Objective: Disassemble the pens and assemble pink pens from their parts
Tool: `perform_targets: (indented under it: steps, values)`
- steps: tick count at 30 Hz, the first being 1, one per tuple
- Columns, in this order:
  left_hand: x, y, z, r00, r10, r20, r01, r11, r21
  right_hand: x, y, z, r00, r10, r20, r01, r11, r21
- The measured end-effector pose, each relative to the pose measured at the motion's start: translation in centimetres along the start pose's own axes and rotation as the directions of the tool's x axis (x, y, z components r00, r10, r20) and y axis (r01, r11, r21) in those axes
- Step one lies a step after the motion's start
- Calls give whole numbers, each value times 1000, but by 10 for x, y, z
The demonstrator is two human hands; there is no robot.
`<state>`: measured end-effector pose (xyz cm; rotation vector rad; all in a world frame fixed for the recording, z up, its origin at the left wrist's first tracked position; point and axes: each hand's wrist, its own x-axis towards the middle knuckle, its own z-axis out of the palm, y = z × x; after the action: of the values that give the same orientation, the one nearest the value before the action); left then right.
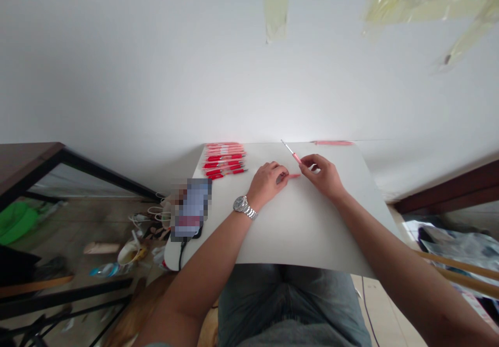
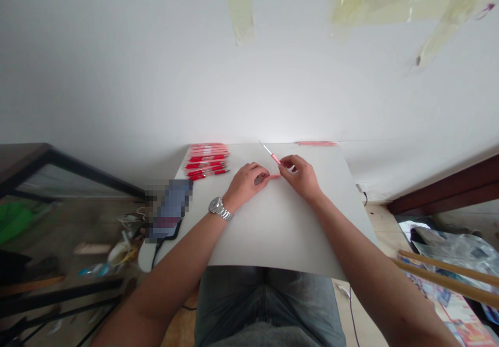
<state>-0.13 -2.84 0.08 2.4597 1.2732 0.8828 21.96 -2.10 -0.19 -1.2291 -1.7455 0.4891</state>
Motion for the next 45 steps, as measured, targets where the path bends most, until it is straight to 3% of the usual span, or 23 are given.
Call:
perform_targets:
  steps: [10,19,31,45]
  values:
    - [1,-6,-2,992,-89,-88,77,989,-130,0,0,-1,1000,-2,-5,2,1000,11]
    - [3,-10,-3,949,-244,-199,181,940,-290,0,1,-1,1000,6,1,-6,1000,21]
    - [9,-16,-1,898,-400,-184,183,720,-669,-2,-2,0,999,3,38,-4,1000,22]
    - [14,-22,2,821,-537,-195,113,487,-866,-4,-2,1,992,-5,127,0,999,36]
